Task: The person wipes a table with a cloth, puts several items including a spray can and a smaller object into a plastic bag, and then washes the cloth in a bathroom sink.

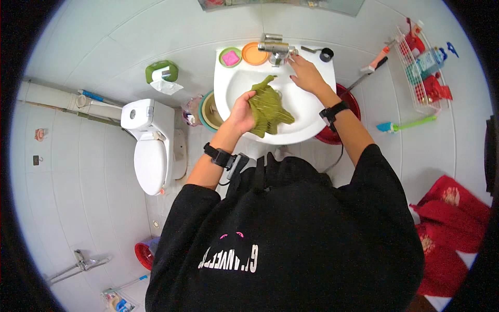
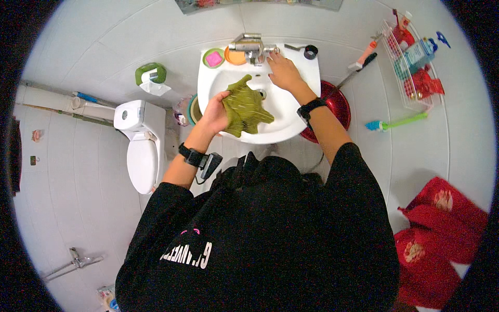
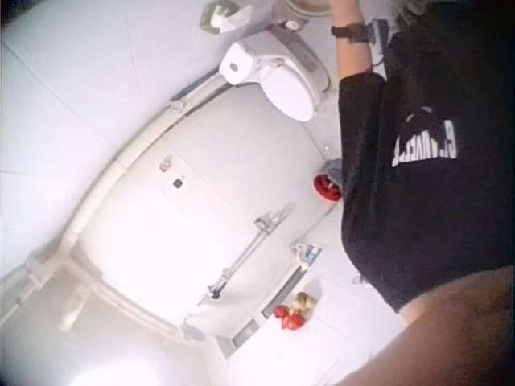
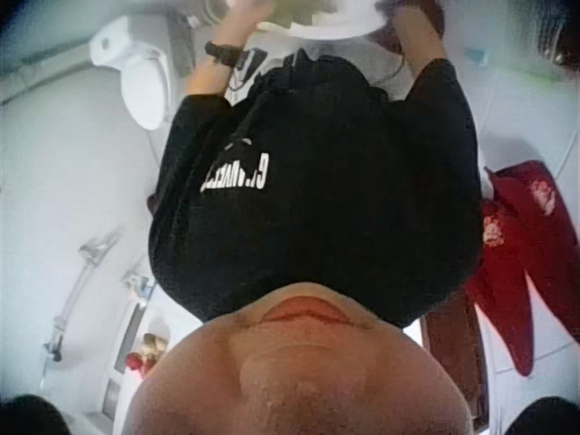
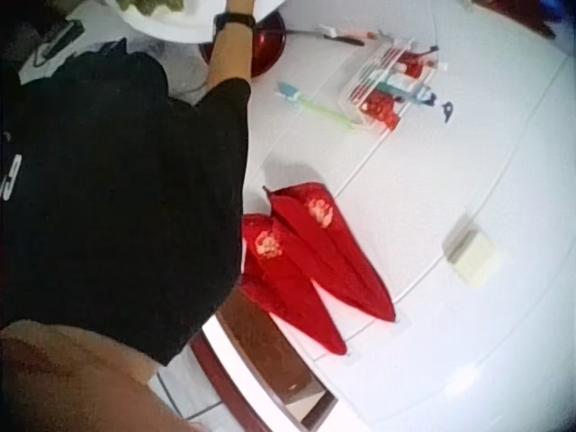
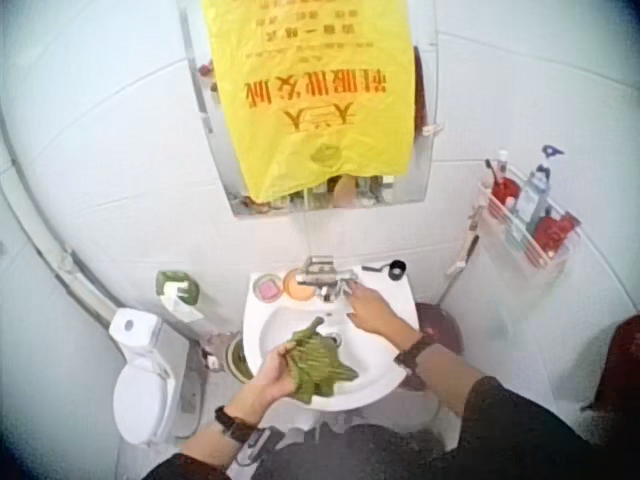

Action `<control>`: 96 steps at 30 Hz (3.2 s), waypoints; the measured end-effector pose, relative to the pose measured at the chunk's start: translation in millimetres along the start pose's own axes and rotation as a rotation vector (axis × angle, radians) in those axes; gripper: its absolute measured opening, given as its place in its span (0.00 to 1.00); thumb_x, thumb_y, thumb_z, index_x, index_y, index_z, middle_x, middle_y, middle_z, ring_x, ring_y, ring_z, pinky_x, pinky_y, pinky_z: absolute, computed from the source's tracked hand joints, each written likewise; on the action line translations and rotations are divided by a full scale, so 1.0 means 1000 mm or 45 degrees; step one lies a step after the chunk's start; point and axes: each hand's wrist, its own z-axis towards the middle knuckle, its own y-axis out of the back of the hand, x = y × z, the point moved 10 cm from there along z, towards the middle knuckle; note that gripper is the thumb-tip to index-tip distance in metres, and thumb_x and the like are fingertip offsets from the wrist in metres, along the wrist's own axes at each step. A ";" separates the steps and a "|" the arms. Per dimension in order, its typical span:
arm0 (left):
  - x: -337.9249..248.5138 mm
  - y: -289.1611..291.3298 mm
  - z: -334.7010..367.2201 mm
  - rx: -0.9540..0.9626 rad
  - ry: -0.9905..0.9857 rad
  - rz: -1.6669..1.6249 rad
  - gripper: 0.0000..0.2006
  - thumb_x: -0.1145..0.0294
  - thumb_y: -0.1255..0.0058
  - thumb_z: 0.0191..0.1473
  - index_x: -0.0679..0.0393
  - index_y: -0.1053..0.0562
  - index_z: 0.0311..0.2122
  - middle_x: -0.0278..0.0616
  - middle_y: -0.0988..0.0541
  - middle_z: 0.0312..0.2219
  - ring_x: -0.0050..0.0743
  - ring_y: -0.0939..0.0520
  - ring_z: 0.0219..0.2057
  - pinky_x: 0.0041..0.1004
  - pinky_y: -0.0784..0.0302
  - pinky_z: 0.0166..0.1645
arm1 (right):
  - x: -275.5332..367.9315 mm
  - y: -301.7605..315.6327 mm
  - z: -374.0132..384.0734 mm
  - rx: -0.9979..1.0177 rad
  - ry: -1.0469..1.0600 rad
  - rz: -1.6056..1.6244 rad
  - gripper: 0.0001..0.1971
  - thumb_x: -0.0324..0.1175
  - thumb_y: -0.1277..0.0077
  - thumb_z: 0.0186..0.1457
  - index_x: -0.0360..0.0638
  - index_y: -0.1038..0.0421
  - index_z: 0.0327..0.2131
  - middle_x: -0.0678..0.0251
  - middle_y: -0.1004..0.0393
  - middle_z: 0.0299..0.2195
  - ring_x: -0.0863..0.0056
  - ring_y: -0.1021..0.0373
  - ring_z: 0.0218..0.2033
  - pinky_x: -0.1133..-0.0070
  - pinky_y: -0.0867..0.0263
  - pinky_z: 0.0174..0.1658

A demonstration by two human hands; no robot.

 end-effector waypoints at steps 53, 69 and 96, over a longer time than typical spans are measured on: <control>-0.001 0.049 0.128 -0.319 0.227 -0.030 0.24 0.46 0.75 0.55 0.56 0.34 0.42 0.41 0.29 0.39 0.35 0.28 0.41 0.36 0.37 0.51 | 0.025 -0.082 -0.009 -0.593 -0.699 0.513 0.13 0.31 0.58 0.47 0.39 0.35 0.39 0.53 0.33 0.34 0.53 0.36 0.35 0.65 0.40 0.40; -0.020 0.083 0.145 -0.361 0.119 -0.193 0.23 0.52 0.69 0.55 0.64 0.34 0.42 0.48 0.29 0.40 0.42 0.30 0.44 0.41 0.36 0.51 | 0.010 -0.068 -0.016 -0.318 -0.699 1.262 0.11 0.35 0.55 0.50 0.37 0.27 0.30 0.57 0.27 0.27 0.70 0.31 0.24 0.75 0.36 0.30; -0.018 0.028 0.158 -0.030 0.273 -0.051 0.14 0.58 0.61 0.49 0.54 0.35 0.18 0.34 0.37 0.13 0.29 0.36 0.15 0.26 0.37 0.18 | -0.060 -0.053 -0.095 -0.562 -1.210 1.968 0.16 0.37 0.58 0.55 0.34 0.31 0.22 0.64 0.28 0.19 0.80 0.30 0.21 0.83 0.33 0.29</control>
